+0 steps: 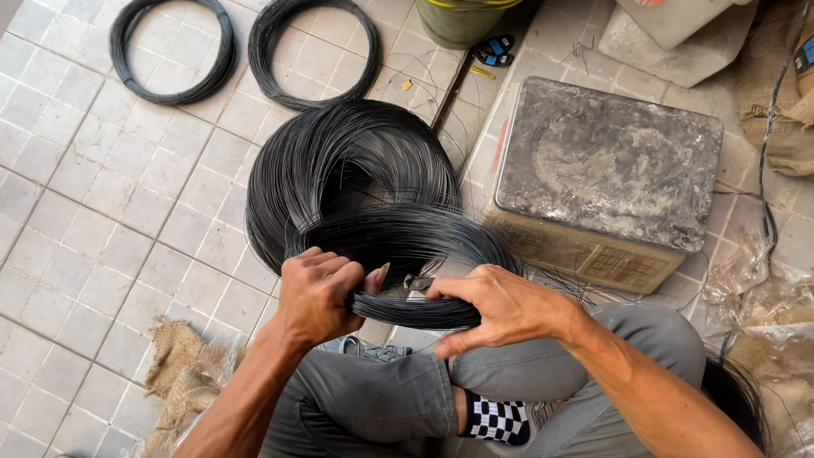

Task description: The person sits on the floor and coils a large bundle of black wire into smaller loops. They use pliers to cut a thin wire used for bundling and then wrap the wire into neat coils, placing them on the floor.

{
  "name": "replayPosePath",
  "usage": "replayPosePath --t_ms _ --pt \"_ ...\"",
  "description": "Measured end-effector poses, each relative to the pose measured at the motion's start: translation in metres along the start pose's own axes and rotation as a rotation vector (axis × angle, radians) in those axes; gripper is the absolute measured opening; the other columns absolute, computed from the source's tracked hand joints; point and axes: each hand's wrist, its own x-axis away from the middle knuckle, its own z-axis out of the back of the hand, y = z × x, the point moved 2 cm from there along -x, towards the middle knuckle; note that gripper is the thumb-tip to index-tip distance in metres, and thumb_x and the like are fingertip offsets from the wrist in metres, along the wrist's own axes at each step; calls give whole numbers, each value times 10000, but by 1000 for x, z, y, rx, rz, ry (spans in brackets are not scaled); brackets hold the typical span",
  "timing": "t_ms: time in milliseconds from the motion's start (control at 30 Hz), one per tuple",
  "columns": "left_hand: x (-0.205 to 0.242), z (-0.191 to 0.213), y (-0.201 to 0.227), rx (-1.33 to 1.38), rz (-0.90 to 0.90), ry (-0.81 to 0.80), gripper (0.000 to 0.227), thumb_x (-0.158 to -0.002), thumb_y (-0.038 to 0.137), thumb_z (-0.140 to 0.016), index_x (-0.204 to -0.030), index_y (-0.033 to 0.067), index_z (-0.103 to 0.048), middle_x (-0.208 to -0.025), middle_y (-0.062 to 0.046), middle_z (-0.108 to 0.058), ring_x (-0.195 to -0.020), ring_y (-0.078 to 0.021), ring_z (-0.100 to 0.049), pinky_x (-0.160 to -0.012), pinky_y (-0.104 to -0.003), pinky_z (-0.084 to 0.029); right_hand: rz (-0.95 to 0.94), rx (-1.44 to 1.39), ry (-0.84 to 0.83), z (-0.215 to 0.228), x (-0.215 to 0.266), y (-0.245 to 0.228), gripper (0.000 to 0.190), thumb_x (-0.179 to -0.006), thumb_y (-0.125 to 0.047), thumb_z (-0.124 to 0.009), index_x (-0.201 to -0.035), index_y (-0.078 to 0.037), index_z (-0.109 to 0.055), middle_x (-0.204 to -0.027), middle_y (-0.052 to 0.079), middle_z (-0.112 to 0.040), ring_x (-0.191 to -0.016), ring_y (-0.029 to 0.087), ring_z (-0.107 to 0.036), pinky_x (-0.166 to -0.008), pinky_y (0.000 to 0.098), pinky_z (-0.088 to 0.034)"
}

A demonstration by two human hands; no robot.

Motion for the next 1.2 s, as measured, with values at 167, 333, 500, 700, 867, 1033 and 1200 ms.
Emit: replayPosePath --t_ms 167,333,500,700,867,1033,1200 --pt "10 -11 8 -71 -71 66 349 -906 245 -698 -618 204 -507 -531 8 -456 -460 -231 -549 -509 -386 -458 87 -190 -16 13 -11 -34 354 -1107 -437 -507 -1002 -148 -683 -719 85 -717 -672 211 -674 -636 370 -551" --pt "5 -8 11 -49 -112 53 268 -825 172 -692 -630 172 -508 -538 -32 -462 -474 -263 -564 -521 -388 -471 154 -115 85 8 -21 -31 257 -1075 -270 -637 -868 -119 -646 -718 79 -636 -675 241 -657 -644 387 -547" --pt "9 -10 9 -34 -113 26 203 -704 165 -709 -637 159 -517 -551 -49 -462 -484 -274 -565 -526 -403 -471 143 -83 63 5 -23 -30 272 -1096 -248 -600 -875 -90 -604 -745 113 -612 -701 296 -653 -662 431 -537" --pt "5 -11 7 -18 -99 20 195 -681 172 -723 -651 150 -532 -554 -62 -484 -492 -282 -579 -532 -406 -471 193 -88 113 13 -14 -49 243 -1009 -322 -746 -946 -95 -690 -850 93 -673 -806 265 -713 -765 415 -589" --pt "-6 -8 16 -50 -68 60 304 -896 169 -650 -628 169 -505 -527 -36 -471 -460 -271 -562 -510 -372 -451 149 3 202 12 -10 -38 238 -1035 -261 -705 -857 -106 -671 -770 55 -629 -716 252 -682 -684 395 -560" --pt "-12 -10 12 -35 -46 45 320 -927 190 -661 -644 161 -516 -526 -40 -484 -471 -282 -586 -516 -377 -461 127 132 289 33 -14 -49 253 -1055 -280 -678 -864 -115 -658 -742 51 -618 -713 250 -683 -673 385 -547" --pt "-18 -9 8 -30 -64 16 324 -945 209 -653 -651 163 -524 -525 -39 -499 -485 -280 -610 -531 -378 -479 259 477 368 59 -33 -26 285 -1038 -403 -701 -881 -165 -694 -766 5 -607 -742 260 -666 -729 411 -519"
